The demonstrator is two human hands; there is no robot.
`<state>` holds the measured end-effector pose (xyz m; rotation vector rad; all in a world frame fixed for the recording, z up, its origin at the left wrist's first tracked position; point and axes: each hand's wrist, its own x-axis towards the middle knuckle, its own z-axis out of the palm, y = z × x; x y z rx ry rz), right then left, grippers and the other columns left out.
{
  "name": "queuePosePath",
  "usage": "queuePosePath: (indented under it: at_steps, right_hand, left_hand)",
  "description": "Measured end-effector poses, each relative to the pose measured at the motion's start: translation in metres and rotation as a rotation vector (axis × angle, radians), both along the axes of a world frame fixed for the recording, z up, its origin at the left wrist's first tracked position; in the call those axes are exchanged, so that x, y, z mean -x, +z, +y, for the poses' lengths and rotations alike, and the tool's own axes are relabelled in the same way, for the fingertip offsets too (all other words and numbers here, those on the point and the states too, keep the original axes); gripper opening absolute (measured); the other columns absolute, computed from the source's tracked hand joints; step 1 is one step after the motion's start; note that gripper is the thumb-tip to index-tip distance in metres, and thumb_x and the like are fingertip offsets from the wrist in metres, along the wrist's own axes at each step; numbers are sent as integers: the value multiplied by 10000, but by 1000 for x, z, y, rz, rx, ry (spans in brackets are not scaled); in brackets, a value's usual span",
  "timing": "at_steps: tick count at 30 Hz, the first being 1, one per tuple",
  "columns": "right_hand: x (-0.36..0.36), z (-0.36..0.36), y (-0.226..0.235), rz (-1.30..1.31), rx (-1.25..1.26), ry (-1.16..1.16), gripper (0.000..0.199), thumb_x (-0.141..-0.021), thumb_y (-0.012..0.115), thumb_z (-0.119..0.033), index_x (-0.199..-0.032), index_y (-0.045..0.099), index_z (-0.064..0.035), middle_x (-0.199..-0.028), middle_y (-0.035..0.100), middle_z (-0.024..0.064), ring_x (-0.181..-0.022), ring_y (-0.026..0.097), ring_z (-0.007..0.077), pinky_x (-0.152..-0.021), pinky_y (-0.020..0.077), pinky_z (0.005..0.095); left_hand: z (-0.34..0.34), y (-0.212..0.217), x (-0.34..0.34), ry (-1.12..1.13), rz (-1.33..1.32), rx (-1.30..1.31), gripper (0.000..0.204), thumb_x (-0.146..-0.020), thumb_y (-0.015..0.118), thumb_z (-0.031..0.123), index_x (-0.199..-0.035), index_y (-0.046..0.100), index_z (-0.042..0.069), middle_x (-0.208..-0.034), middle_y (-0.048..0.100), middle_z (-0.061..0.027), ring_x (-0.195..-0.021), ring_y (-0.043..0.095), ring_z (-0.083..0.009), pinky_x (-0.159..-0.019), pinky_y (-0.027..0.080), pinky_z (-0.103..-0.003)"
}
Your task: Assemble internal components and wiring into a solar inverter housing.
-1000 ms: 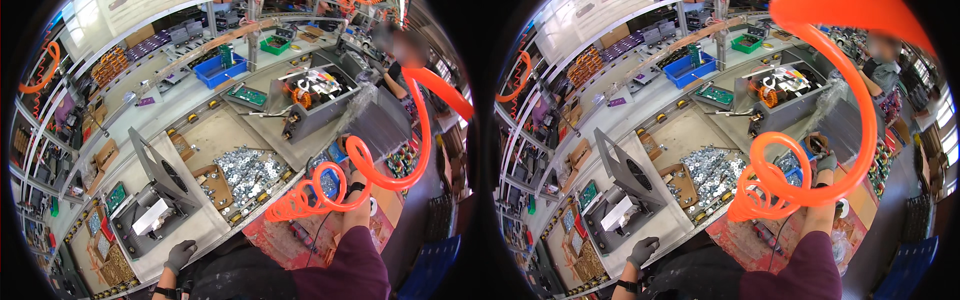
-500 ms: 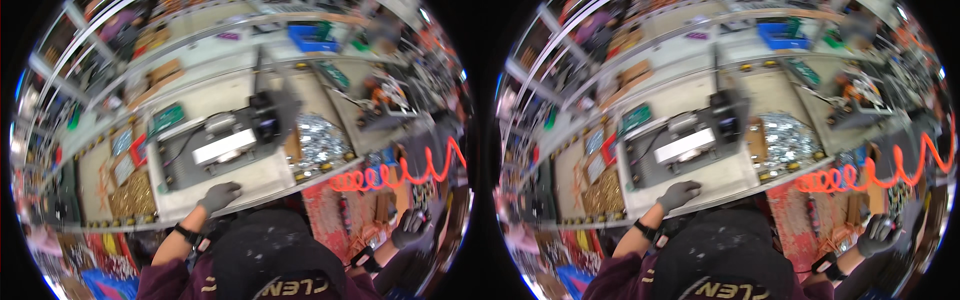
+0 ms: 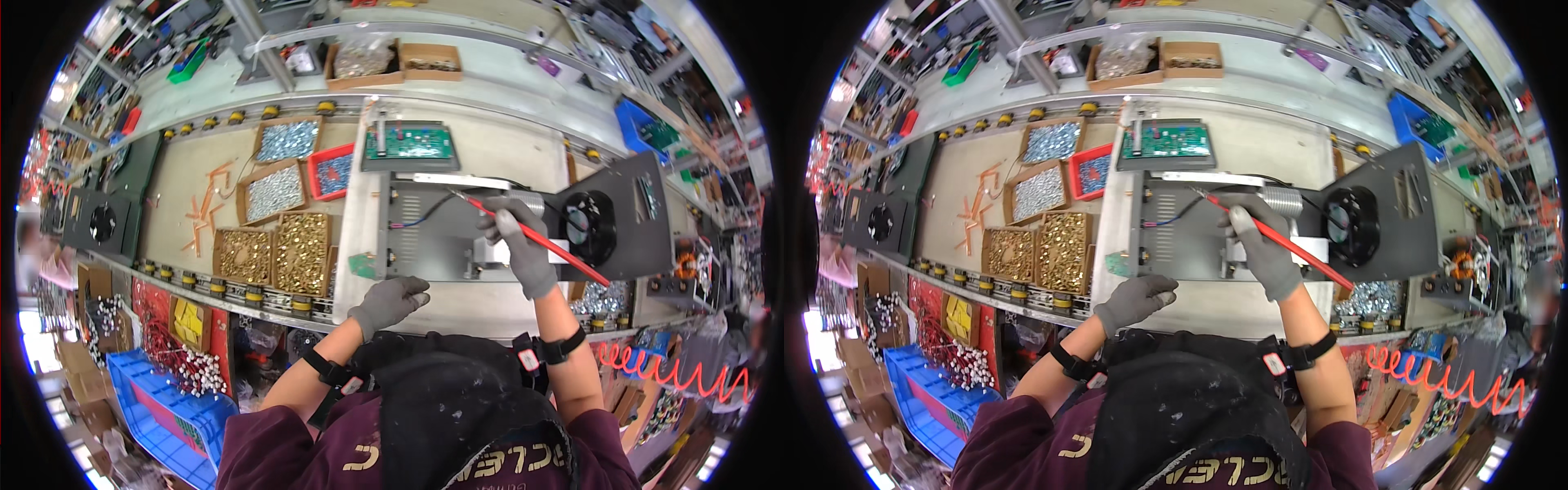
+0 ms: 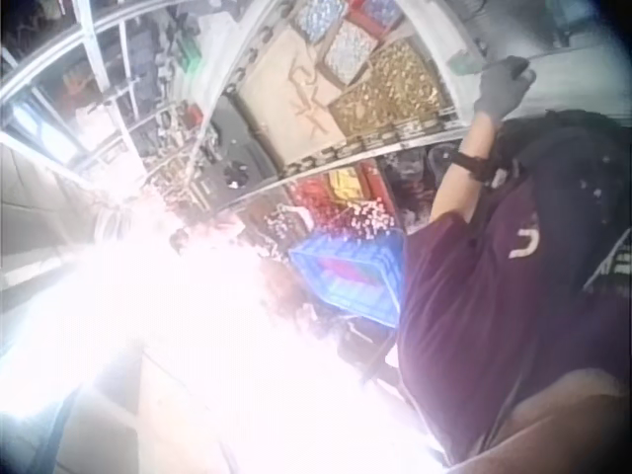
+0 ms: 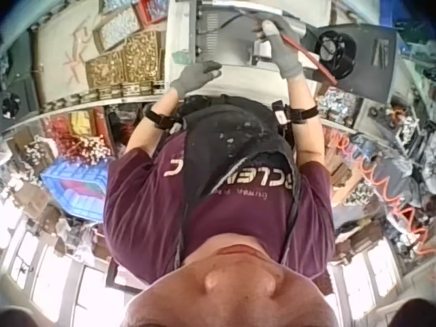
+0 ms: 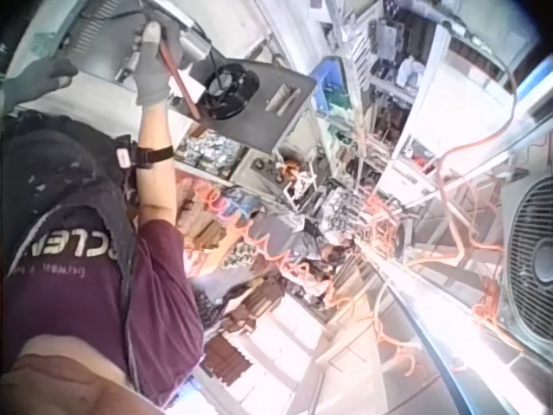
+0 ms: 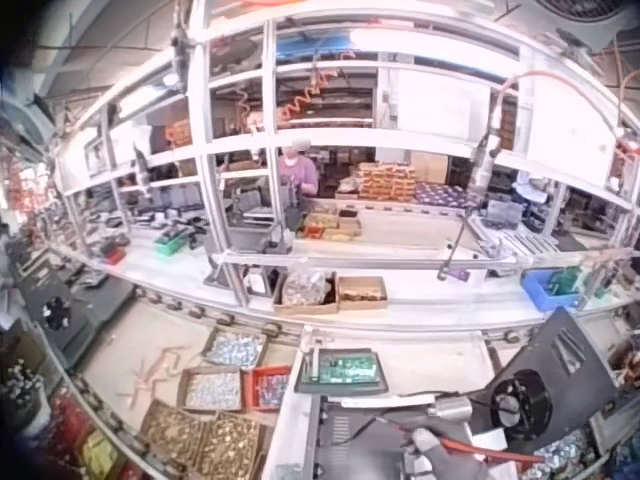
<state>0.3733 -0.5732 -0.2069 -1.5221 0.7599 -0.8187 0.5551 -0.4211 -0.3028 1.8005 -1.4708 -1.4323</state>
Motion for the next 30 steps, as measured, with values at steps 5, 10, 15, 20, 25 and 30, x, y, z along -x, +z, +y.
queuePosePath:
  at_steps: [5, 10, 15, 20, 25, 30]
  right_hand:
    - [-64, -23, -35, 214, 123, 20, 199, -912, 516, -161, -1028, 610, -29, -752, 619, 38, -650, 526, 81, -597, 440, 237]
    - [-68, -28, -36, 420, 319, 44, 170, -878, 543, -123, -983, 638, -30, -735, 617, 81, -650, 556, 130, -636, 452, 258]
    - [-69, -25, -31, 397, 337, -6, 187, -900, 513, -146, -987, 629, -29, -720, 604, 48, -668, 556, 105, -628, 447, 242]
    - [-40, -12, -8, 338, 311, -57, 200, -902, 500, -140, -995, 621, -11, -745, 598, 40, -681, 547, 103, -632, 442, 240]
    - [117, 56, 56, -52, -168, -200, 276, -879, 544, -192, -1014, 589, 45, -737, 617, 99, -630, 558, 113, -573, 452, 237]
    - [379, 168, 126, -94, -341, -412, 298, -839, 610, -180, -997, 598, 73, -646, 607, 107, -496, 541, 129, -465, 436, 261]
  left_hand:
    - [16, -18, -37, 123, 24, 75, 361, -876, 586, 308, -1148, 599, 71, -1047, 646, -104, -876, 621, -203, -813, 480, -310]
    - [17, -25, -55, 128, 38, -52, 372, -877, 568, 342, -1150, 603, 92, -1038, 648, -109, -894, 621, -212, -834, 474, -311]
    - [12, -23, -49, 103, 43, 4, 362, -876, 574, 319, -1155, 599, 89, -1074, 634, -113, -897, 620, -219, -832, 475, -318]
    - [3, -16, -25, 9, 53, 9, 349, -875, 579, 287, -1143, 602, 65, -1138, 609, -127, -933, 615, -220, -839, 472, -320]
    - [-19, -10, 31, -240, -46, 133, 378, -878, 535, 350, -1116, 622, 70, -1123, 620, -128, -1011, 596, -289, -878, 459, -350]
    - [-56, -13, 165, -400, 54, -30, 336, -864, 578, 256, -1108, 615, 27, -1055, 645, -141, -980, 622, -239, -852, 465, -317]
